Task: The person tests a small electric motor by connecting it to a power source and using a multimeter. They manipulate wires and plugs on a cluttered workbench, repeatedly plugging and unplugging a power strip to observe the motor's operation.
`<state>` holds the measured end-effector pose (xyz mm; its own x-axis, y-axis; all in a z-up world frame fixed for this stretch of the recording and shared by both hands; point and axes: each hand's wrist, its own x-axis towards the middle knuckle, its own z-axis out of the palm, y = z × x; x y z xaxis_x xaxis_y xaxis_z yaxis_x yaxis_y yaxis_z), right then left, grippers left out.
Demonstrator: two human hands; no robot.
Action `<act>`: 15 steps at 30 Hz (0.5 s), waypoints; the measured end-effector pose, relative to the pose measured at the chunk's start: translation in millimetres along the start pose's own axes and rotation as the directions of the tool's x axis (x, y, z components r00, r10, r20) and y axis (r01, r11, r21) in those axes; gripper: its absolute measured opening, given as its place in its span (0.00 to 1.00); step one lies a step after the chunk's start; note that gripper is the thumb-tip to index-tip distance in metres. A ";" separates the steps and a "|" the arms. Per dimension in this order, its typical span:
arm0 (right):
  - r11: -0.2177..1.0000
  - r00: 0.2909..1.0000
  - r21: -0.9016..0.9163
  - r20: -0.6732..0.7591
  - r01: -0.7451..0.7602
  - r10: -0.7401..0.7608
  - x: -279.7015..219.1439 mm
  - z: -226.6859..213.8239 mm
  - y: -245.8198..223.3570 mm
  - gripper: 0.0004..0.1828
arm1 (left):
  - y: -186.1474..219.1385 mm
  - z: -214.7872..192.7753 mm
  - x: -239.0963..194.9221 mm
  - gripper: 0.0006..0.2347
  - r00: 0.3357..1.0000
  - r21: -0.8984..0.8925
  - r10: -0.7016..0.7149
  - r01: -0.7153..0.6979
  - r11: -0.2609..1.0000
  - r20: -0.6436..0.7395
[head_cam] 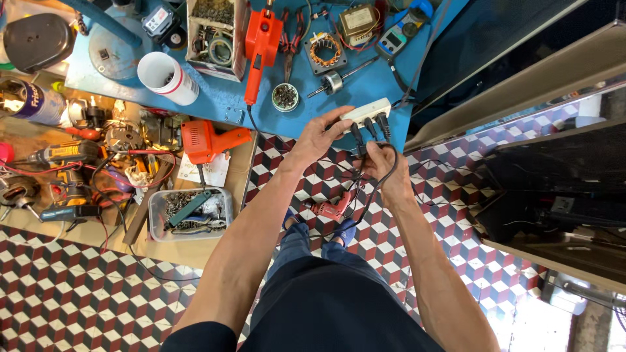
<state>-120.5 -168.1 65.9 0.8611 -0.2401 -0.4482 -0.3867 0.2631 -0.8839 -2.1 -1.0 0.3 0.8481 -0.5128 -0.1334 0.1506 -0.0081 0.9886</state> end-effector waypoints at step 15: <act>0.999 1.000 0.044 -0.003 0.013 -0.013 -29.9 -4.1 -5.1 0.15 | 18.2 19.3 -23.0 0.17 0.971 0.306 0.168 -0.110 0.946 -0.169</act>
<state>-145.6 -166.1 83.3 0.8651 -0.2463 -0.4371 -0.3604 0.3010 -0.8829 -28.7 -5.9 22.8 0.9349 -0.3540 0.0247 -0.1067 -0.2140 0.9710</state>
